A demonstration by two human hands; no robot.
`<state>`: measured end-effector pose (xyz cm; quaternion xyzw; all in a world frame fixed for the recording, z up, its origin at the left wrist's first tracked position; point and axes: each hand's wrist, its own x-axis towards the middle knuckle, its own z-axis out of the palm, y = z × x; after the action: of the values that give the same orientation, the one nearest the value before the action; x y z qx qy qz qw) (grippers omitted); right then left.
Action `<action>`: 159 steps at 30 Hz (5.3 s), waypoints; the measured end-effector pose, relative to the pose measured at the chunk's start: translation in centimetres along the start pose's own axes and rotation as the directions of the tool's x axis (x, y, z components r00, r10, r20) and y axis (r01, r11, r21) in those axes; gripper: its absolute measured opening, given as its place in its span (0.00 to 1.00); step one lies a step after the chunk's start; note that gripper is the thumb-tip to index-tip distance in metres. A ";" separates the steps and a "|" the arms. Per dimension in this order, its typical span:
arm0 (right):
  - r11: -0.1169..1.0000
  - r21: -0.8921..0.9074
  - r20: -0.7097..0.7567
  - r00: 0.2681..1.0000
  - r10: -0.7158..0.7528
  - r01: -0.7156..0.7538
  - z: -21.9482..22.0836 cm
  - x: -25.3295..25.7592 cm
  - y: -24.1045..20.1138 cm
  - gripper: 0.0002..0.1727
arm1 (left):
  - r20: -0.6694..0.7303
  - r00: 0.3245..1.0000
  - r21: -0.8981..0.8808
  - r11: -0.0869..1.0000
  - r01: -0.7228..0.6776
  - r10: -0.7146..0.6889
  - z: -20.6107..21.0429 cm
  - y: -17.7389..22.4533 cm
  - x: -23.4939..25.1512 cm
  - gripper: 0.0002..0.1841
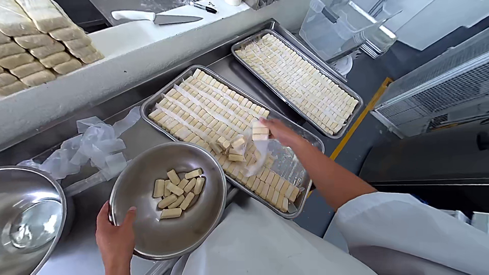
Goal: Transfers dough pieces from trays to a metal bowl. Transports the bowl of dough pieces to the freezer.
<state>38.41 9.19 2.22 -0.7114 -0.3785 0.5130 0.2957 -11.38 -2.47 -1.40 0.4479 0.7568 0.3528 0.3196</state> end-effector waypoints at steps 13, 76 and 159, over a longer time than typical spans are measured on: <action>0.792 -0.581 -0.146 0.981 0.124 -0.187 4.1 -2.5 9.1 0.43 | -0.006 1.000 0.009 1.000 -0.017 0.017 0.1 -0.3 0.3 0.36; 0.810 -0.562 0.090 0.961 0.261 -0.168 5.4 -12.3 12.7 0.41 | -0.008 1.000 -0.002 1.000 -0.009 0.009 0.0 -0.2 0.0 0.35; 0.645 -0.255 0.759 0.562 -0.328 0.721 22.3 -10.3 -4.5 0.53 | 0.189 0.978 -0.455 0.890 0.010 0.085 0.8 7.2 -4.2 0.11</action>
<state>14.16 3.63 4.43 -0.3825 -0.7873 0.4776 0.0757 -5.86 -3.51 4.83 0.4092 0.6080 0.4781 0.4842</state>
